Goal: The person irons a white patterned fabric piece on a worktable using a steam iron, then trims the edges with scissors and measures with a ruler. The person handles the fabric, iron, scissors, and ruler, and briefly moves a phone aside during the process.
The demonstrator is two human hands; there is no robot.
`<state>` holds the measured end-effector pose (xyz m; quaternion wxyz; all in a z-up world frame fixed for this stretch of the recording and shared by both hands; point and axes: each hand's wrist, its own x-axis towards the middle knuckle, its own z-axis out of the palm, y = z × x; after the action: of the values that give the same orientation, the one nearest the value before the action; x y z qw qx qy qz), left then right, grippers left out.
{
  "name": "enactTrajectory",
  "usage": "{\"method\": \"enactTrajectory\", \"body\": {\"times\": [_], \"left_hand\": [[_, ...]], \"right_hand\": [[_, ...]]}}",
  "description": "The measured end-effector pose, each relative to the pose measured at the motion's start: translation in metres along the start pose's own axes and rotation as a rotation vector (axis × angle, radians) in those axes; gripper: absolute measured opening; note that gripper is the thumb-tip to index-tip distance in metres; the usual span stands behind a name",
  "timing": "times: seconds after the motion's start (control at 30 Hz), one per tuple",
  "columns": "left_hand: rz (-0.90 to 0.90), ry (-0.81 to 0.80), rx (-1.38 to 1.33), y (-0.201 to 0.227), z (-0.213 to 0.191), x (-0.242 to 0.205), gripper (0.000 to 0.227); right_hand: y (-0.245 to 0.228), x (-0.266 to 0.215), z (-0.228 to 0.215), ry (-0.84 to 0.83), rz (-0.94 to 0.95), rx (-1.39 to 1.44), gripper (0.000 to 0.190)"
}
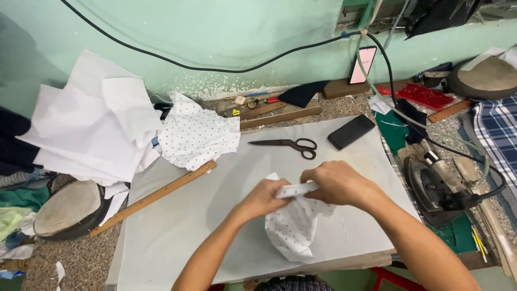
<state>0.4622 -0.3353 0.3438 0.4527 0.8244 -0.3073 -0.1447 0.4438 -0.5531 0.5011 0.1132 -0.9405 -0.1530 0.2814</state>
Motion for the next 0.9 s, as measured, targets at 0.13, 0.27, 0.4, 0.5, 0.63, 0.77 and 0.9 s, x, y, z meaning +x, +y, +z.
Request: {"method": "enactTrajectory", "body": {"times": [0.13,0.27,0.4,0.5,0.63,0.77,0.9], "left_hand": [[0.03,0.193,0.557,-0.041,-0.052,-0.005,0.02],[0.019,0.434,0.903,-0.063,-0.132,-0.02,0.036],[0.127,0.748,1.022,-0.014,-0.176,-0.066,0.046],[0.286,0.787,0.944,0.008,-0.157,-0.106,0.038],[0.303,0.738,0.904,-0.027,-0.096,-0.155,0.046],[0.208,0.63,0.77,-0.115,-0.028,-0.198,0.052],[0.076,0.524,0.745,-0.175,0.029,-0.234,0.072]], "right_hand": [[0.034,0.035,0.023,0.142,0.036,-0.185,0.031],[0.051,0.07,0.015,0.433,0.006,-0.404,0.026],[0.088,0.074,0.016,1.101,-0.021,-0.612,0.021],[0.096,0.044,0.032,1.241,-0.093,-0.6,0.037],[0.118,0.023,0.098,1.132,-0.265,-0.393,0.035],[0.142,0.039,0.206,0.948,-0.328,-0.298,0.037],[0.152,0.058,0.294,0.658,-0.312,-0.205,0.03]]}}
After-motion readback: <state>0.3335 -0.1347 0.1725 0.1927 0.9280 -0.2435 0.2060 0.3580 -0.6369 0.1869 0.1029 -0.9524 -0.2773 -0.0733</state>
